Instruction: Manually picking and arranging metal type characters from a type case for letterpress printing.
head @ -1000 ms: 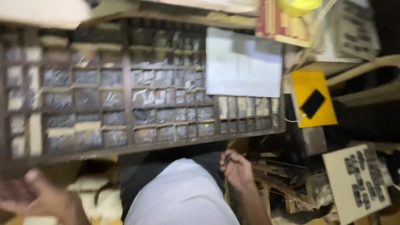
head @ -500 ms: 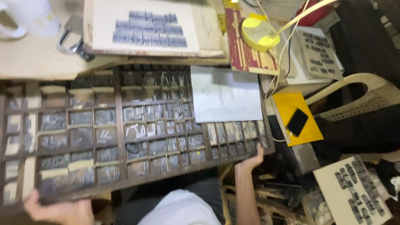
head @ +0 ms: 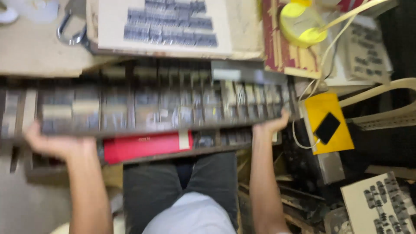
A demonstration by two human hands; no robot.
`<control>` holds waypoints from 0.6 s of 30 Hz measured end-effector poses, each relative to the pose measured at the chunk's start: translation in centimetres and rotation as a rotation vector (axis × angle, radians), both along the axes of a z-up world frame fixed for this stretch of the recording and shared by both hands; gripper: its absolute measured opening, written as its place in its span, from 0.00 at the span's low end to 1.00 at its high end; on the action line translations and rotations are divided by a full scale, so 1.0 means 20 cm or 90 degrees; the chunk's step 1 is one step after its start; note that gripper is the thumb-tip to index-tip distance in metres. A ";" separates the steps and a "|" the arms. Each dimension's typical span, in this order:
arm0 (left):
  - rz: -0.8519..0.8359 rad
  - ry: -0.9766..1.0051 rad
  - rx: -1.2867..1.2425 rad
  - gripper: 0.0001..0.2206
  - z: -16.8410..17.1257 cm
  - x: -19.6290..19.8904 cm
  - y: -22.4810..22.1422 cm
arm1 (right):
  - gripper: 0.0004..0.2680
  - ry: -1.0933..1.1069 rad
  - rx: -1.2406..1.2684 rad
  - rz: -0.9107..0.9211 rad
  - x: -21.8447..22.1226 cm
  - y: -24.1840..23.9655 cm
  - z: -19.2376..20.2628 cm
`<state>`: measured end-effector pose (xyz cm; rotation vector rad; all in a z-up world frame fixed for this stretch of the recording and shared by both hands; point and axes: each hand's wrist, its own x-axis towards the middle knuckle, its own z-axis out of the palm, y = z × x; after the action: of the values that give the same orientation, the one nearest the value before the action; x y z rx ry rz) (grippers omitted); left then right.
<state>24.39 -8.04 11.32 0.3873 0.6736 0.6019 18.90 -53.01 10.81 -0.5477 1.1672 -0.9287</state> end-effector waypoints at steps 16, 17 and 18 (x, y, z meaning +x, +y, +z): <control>-0.176 -0.097 0.035 0.59 -0.30 0.05 0.11 | 0.11 -0.049 -0.108 0.562 -0.24 0.34 -0.27; -0.178 -0.084 0.025 0.58 -0.34 -0.01 0.10 | 0.06 0.019 -0.128 0.641 -0.30 0.36 -0.38; -0.188 -0.094 0.022 0.58 -0.40 -0.06 0.04 | 0.06 0.014 -0.136 0.629 -0.31 0.38 -0.41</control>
<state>23.22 -7.27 3.42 0.4594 0.4534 0.3569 12.69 -45.45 2.51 -1.1655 0.6623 -0.1819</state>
